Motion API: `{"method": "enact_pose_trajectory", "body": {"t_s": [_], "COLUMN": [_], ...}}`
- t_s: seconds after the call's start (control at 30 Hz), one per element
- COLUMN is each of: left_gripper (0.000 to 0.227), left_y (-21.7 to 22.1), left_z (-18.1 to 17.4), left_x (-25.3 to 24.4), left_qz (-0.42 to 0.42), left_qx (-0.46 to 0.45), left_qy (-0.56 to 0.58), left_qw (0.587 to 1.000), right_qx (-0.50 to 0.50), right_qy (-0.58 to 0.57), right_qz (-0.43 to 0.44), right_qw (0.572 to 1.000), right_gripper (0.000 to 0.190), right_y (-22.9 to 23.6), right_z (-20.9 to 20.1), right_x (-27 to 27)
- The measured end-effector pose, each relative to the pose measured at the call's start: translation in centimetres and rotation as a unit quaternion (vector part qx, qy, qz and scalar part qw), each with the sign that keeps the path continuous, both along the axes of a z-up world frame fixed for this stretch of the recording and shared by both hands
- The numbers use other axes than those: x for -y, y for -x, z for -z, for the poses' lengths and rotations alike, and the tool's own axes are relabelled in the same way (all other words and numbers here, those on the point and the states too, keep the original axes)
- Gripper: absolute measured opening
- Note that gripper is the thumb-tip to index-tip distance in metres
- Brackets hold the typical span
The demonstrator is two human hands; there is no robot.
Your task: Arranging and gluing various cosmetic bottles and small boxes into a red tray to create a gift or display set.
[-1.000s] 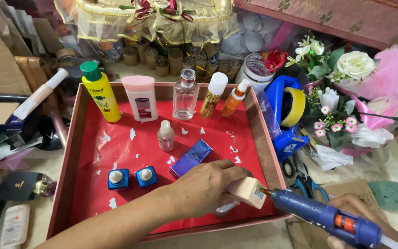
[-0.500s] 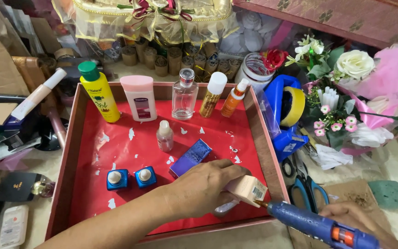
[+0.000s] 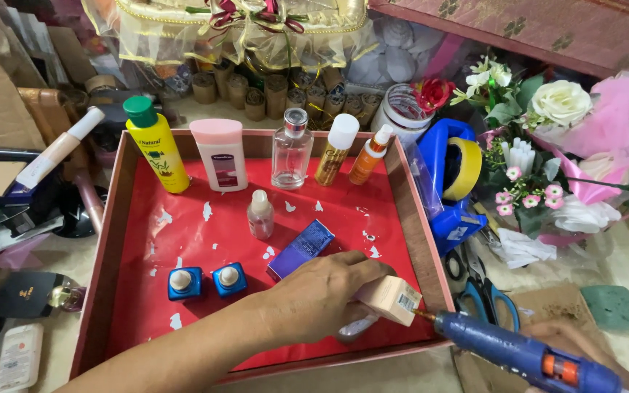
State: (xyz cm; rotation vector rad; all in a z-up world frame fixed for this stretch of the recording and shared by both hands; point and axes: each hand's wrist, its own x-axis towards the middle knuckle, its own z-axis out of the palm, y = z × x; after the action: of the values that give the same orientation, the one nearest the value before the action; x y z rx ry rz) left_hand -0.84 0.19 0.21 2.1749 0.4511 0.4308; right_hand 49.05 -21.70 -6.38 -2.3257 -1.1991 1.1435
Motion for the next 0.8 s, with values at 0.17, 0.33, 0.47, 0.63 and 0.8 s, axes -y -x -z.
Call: {"method": "enact_pose_trajectory", "body": {"t_s": [0.17, 0.33, 0.47, 0.63, 0.8], "left_gripper": [0.049, 0.048, 0.048, 0.048, 0.047], "left_y": [0.1, 0.1, 0.1, 0.2, 0.1], "left_z": [-0.2, -0.1, 0.0, -0.2, -0.3], "left_x": [-0.1, -0.1, -0.1, -0.2, -0.2], "left_qz": [0.002, 0.002, 0.006, 0.001, 0.001], "left_qx": [-0.008, 0.003, 0.000, -0.002, -0.003], "left_qy": [0.005, 0.000, 0.002, -0.002, 0.002], "left_qw": [1.000, 1.000, 1.000, 1.000, 1.000], "right_qx": [-0.303, 0.098, -0.365, -0.079, -0.246], "right_qy": [-0.067, -0.017, -0.006, -0.028, -0.001], "right_qz": [0.001, -0.008, 0.166, -0.085, 0.029], "right_qw": [0.950, 0.995, 0.916, 0.993, 0.969], "right_gripper": [0.094, 0.083, 0.054, 0.101, 0.107], "right_y": [0.3, 5.9, 5.4, -5.3, 5.9], "right_z": [0.7, -3.1, -4.3, 3.7, -4.0], "right_x": [1.2, -0.7, -1.2, 1.2, -2.4]}}
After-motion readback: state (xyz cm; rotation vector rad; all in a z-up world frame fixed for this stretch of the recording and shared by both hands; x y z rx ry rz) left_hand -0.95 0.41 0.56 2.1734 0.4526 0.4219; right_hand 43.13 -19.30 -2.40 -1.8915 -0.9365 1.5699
